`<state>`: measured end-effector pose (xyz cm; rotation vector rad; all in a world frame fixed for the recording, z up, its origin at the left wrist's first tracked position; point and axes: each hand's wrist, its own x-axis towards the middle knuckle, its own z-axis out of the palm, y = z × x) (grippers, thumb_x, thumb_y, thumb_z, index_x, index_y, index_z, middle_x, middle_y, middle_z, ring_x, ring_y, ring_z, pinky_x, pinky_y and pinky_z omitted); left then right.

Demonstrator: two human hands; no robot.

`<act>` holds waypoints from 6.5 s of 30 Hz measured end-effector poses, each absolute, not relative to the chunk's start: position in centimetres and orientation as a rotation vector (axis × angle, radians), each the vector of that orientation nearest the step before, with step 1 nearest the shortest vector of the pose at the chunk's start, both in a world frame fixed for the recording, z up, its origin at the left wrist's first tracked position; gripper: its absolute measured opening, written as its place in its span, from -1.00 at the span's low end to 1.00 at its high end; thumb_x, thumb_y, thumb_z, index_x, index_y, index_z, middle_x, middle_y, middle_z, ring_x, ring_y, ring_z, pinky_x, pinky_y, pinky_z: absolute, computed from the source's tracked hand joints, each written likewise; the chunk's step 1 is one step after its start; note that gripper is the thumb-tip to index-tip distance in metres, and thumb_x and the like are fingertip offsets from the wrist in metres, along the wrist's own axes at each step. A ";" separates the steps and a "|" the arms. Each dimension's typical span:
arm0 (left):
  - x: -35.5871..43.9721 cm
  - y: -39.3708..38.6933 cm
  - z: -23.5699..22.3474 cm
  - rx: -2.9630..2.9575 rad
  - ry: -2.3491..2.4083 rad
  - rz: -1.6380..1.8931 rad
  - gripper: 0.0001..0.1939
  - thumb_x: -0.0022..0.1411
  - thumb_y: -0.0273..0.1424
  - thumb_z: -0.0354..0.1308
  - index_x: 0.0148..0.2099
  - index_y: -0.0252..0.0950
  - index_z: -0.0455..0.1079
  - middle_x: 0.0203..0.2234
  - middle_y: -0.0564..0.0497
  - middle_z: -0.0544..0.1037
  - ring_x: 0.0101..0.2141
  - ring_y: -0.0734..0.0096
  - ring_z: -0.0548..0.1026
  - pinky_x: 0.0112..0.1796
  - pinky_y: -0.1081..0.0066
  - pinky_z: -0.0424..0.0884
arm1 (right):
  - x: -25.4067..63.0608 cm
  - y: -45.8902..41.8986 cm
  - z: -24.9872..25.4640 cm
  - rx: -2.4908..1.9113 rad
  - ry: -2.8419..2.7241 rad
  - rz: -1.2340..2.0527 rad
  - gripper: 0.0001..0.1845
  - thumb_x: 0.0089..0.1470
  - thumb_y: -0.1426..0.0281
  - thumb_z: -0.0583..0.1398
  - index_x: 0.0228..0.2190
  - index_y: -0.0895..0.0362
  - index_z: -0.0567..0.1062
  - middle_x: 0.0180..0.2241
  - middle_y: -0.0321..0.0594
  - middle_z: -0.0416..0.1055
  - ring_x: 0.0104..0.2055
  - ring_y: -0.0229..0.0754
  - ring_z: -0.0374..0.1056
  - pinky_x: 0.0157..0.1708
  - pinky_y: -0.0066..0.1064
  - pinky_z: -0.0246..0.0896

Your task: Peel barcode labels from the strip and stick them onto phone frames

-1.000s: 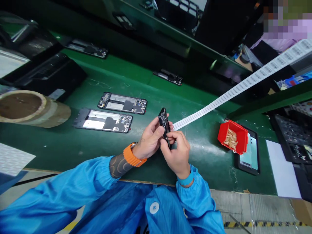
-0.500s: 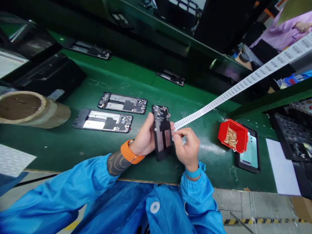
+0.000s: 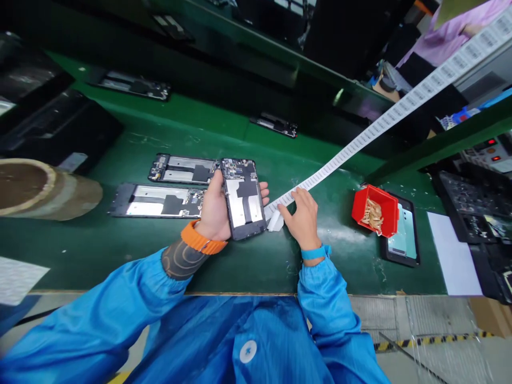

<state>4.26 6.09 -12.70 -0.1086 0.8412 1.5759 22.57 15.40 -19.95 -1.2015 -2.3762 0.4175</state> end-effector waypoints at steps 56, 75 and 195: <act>4.4 5.8 -13.5 -0.096 0.744 1.486 -0.25 0.42 0.12 -0.19 0.05 -0.43 0.54 -0.13 -0.28 0.66 -0.21 0.14 0.67 -0.14 0.22 0.61 | 22.4 14.8 -17.9 -1.193 -2.283 0.506 -0.85 0.18 0.31 0.14 -0.29 0.06 0.50 -0.31 -0.14 0.56 -0.21 -0.01 0.44 -0.17 -0.19 0.32; 4.6 5.7 -13.0 -0.094 0.736 1.429 -0.20 0.42 0.13 -0.23 0.00 -0.46 0.57 -0.20 -0.30 0.67 -0.35 0.16 0.66 -0.21 0.23 0.60 | 21.7 13.8 -17.2 -1.112 -1.993 0.732 -0.88 0.15 0.30 0.22 -0.38 0.07 0.42 -0.30 -0.19 0.45 -0.26 -0.14 0.41 -0.25 -0.29 0.38; 4.7 6.2 -14.1 -0.082 0.728 1.433 -0.13 0.40 0.18 -0.31 0.08 -0.45 0.52 -0.25 -0.26 0.67 -0.18 0.09 0.65 -0.17 0.22 0.59 | 20.1 9.4 -14.8 -0.911 -1.908 1.395 -0.92 0.10 0.33 0.29 -0.38 0.07 0.51 -0.49 -0.33 0.42 -0.46 -0.27 0.28 -0.43 -0.38 0.24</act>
